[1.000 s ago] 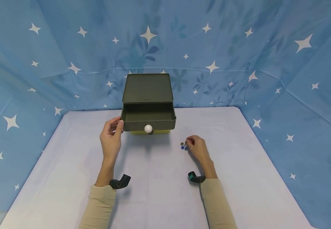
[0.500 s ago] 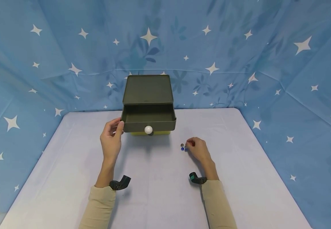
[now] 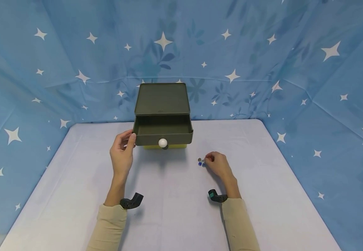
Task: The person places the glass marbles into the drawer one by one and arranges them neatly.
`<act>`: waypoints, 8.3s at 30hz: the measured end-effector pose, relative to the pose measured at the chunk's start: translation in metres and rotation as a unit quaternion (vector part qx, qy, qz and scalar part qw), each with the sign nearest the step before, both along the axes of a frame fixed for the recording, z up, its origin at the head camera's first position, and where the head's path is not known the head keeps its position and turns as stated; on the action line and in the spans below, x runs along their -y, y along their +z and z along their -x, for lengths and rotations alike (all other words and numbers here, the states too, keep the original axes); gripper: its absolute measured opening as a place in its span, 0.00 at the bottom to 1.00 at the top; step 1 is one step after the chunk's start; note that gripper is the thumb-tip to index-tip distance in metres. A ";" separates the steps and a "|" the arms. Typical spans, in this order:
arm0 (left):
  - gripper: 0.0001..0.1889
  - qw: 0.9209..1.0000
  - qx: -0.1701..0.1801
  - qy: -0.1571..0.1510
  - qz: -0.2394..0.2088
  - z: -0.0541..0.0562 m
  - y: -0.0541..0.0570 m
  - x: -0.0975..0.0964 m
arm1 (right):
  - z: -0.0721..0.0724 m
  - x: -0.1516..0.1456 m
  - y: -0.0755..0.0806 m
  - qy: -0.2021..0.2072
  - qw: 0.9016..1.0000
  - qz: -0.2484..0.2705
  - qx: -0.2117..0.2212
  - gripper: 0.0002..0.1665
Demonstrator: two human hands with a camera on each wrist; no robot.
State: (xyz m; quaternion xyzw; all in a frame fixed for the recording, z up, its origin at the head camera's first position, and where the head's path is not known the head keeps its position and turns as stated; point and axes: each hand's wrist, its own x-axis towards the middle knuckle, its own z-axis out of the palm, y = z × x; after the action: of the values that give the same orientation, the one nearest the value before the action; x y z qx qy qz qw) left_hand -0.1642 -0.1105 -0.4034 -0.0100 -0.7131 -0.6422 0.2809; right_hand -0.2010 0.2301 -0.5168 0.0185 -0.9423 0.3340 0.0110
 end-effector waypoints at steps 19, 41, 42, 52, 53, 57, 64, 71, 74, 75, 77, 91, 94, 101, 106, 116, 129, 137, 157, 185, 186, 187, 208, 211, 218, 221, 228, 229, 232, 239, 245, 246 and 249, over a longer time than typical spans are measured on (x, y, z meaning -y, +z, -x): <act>0.14 1.000 0.007 -0.002 -0.008 0.001 -0.002 0.001 | 0.002 0.000 -0.003 0.000 1.000 -0.008 -0.004 0.13; 0.14 1.000 0.003 -0.002 -0.012 0.003 -0.003 0.001 | -0.001 0.010 0.016 -0.036 0.993 0.004 -0.116 0.12; 0.14 1.000 0.003 -0.002 -0.013 0.003 -0.003 0.001 | -0.001 0.010 0.017 -0.036 0.991 0.004 -0.125 0.12; 0.14 1.000 0.002 -0.005 -0.012 0.002 -0.002 0.001 | -0.003 0.017 0.036 -0.036 0.973 0.023 -0.228 0.10; 0.14 1.000 0.001 -0.004 -0.011 0.002 -0.002 0.001 | -0.003 0.018 0.038 -0.036 0.971 0.026 -0.233 0.10; 0.14 1.000 0.001 0.001 -0.008 0.001 -0.002 0.001 | -0.005 0.023 0.048 -0.030 0.964 0.037 -0.261 0.09; 0.14 1.000 0.001 0.002 -0.005 0.001 -0.003 0.002 | -0.007 0.032 0.065 -0.023 0.947 0.054 -0.315 0.08; 0.14 1.000 -0.006 0.001 -0.009 0.001 -0.001 0.001 | -0.007 0.041 0.084 -0.008 0.924 0.070 -0.376 0.08; 0.14 1.000 -0.007 0.000 -0.010 0.002 -0.002 0.002 | -0.007 0.045 0.091 -0.006 0.917 0.072 -0.391 0.08; 0.14 1.000 -0.008 -0.001 -0.009 0.002 -0.002 0.002 | -0.007 0.046 0.093 -0.006 0.916 0.073 -0.394 0.08; 0.14 1.000 -0.007 -0.001 -0.008 0.002 -0.002 0.002 | -0.007 0.049 0.097 -0.005 0.914 0.075 -0.399 0.08; 0.14 1.000 -0.002 -0.001 -0.006 0.001 -0.001 0.001 | -0.004 0.068 0.113 0.037 0.906 0.072 -0.416 0.08; 0.14 1.000 -0.001 -0.002 -0.009 0.001 0.000 0.001 | -0.003 0.071 0.115 0.051 0.907 0.070 -0.412 0.08; 0.14 1.000 -0.001 -0.004 -0.012 0.002 -0.001 0.000 | -0.004 0.075 0.114 0.065 0.914 0.064 -0.395 0.08; 0.15 1.000 -0.008 -0.007 -0.012 0.007 -0.009 0.003 | -0.004 0.075 0.113 0.067 0.915 0.060 -0.394 0.09; 0.15 1.000 -0.025 -0.004 0.002 0.020 -0.027 0.009 | -0.003 0.075 0.114 0.072 0.913 0.054 -0.397 0.10; 0.16 1.000 -0.025 -0.003 0.000 0.020 -0.029 0.009 | -0.007 0.071 0.114 0.058 0.913 0.053 -0.400 0.10; 0.15 1.000 -0.024 -0.005 0.000 0.020 -0.028 0.009 | -0.007 0.065 0.107 0.043 0.910 0.067 -0.408 0.09; 0.15 1.000 -0.025 -0.008 0.000 0.020 -0.030 0.008 | -0.014 0.046 0.085 0.000 0.921 0.071 -0.382 0.10; 0.14 1.000 -0.009 -0.001 -0.005 0.002 -0.001 0.001 | 0.000 0.032 0.044 0.000 0.964 0.064 -0.257 0.12; 0.14 1.000 -0.009 -0.001 -0.005 0.002 -0.001 0.001 | 0.001 0.032 0.042 0.000 0.967 0.062 -0.248 0.12; 0.14 1.000 -0.009 -0.001 -0.004 0.002 -0.001 0.001 | 0.001 0.031 0.040 0.000 0.969 0.061 -0.239 0.13; 0.14 1.000 0.005 -0.003 -0.004 0.003 -0.001 0.002 | 0.006 0.021 0.013 0.009 0.995 0.036 -0.095 0.16; 0.14 1.000 0.008 -0.003 -0.004 0.003 -0.001 0.002 | 0.007 0.019 0.009 0.011 0.996 0.035 -0.085 0.15; 0.14 1.000 0.000 -0.002 -0.005 0.002 0.001 0.001 | 0.009 0.013 0.003 0.009 0.999 0.029 -0.032 0.16; 0.14 1.000 -0.005 -0.001 -0.003 0.002 0.002 0.001 | 0.010 0.011 0.001 0.012 0.999 0.028 -0.010 0.17; 0.14 1.000 -0.001 -0.002 -0.003 0.001 0.003 0.001 | 0.010 0.011 0.000 0.012 0.999 0.019 0.025 0.18; 0.14 1.000 -0.001 -0.001 -0.003 0.001 0.003 0.001 | 0.010 0.011 0.000 0.011 0.999 0.020 0.026 0.18; 0.14 1.000 0.000 -0.002 -0.003 0.002 0.002 0.001 | 0.010 0.010 -0.001 0.014 0.999 0.020 0.024 0.18; 0.14 1.000 -0.002 0.000 -0.004 0.002 0.001 0.001 | 0.010 0.014 0.000 0.013 1.000 0.005 0.009 0.20; 0.14 1.000 -0.002 -0.007 -0.007 0.003 -0.001 0.002 | 0.010 0.015 0.001 0.023 1.000 -0.007 0.003 0.16; 0.14 1.000 -0.003 -0.008 -0.007 0.003 -0.002 0.002 | 0.010 0.015 0.000 0.023 1.000 -0.009 0.004 0.16; 0.14 1.000 -0.006 -0.010 -0.007 0.003 -0.002 0.002 | 0.009 0.015 0.000 0.025 1.000 -0.014 0.004 0.14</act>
State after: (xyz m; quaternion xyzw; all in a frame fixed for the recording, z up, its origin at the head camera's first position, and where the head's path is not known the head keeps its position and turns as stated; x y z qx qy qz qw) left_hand -0.1674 -0.1129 -0.4054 -0.0186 -0.7068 -0.6500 0.2787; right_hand -0.2103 0.2156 -0.5170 0.0407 -0.9461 0.3213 -0.0014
